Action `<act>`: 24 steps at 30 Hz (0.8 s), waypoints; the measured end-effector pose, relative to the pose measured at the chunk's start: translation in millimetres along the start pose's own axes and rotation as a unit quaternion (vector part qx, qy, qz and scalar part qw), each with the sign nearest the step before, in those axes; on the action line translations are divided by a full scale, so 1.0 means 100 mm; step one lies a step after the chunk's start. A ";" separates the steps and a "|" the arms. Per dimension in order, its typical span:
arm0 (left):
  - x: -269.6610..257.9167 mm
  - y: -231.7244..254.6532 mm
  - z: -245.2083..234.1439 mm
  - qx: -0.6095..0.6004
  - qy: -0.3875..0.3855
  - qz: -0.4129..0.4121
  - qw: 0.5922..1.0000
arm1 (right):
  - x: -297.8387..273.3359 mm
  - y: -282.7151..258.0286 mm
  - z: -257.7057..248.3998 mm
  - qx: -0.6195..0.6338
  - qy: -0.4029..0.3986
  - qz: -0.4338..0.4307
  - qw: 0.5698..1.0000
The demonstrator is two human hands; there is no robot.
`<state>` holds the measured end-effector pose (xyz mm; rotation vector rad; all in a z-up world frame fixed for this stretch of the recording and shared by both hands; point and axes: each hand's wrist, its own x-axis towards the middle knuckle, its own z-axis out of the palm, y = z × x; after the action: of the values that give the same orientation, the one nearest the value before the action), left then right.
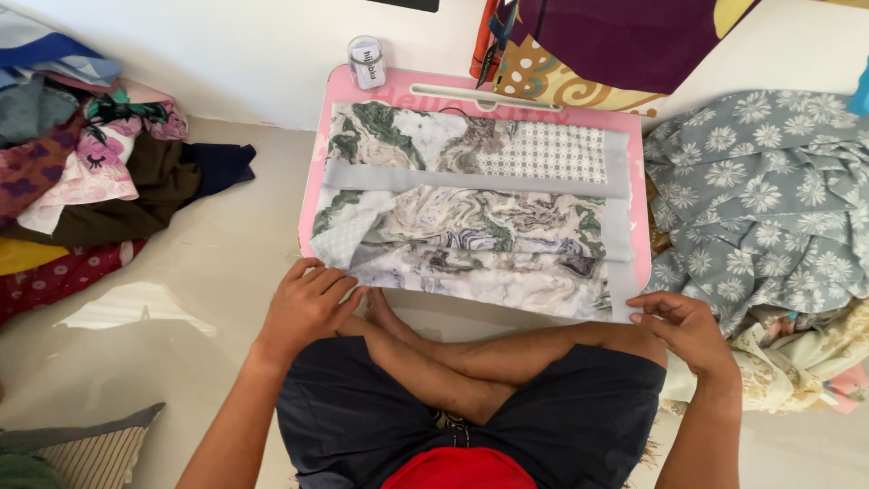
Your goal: A person folds a piece of patterned fabric on a small table and then uses a lint roller to remove debris from it.
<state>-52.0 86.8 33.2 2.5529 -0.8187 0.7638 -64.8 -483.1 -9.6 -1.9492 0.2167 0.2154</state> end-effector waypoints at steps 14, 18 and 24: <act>0.02 0.14 0.44 0.096 0.078 -0.251 0.960 | 0.00 -0.15 0.20 -0.228 0.026 0.070 0.971; -0.06 0.06 0.56 0.026 0.075 -0.358 0.930 | 0.03 0.07 0.20 -0.199 0.032 0.017 0.979; -0.16 0.16 0.37 -0.136 0.178 -0.478 0.849 | -0.04 0.00 0.21 -0.191 0.052 0.035 0.980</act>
<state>-58.8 63.4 -2.7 2.0543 0.4450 0.6561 -70.1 -463.1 -16.6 -2.3394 0.3337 0.2126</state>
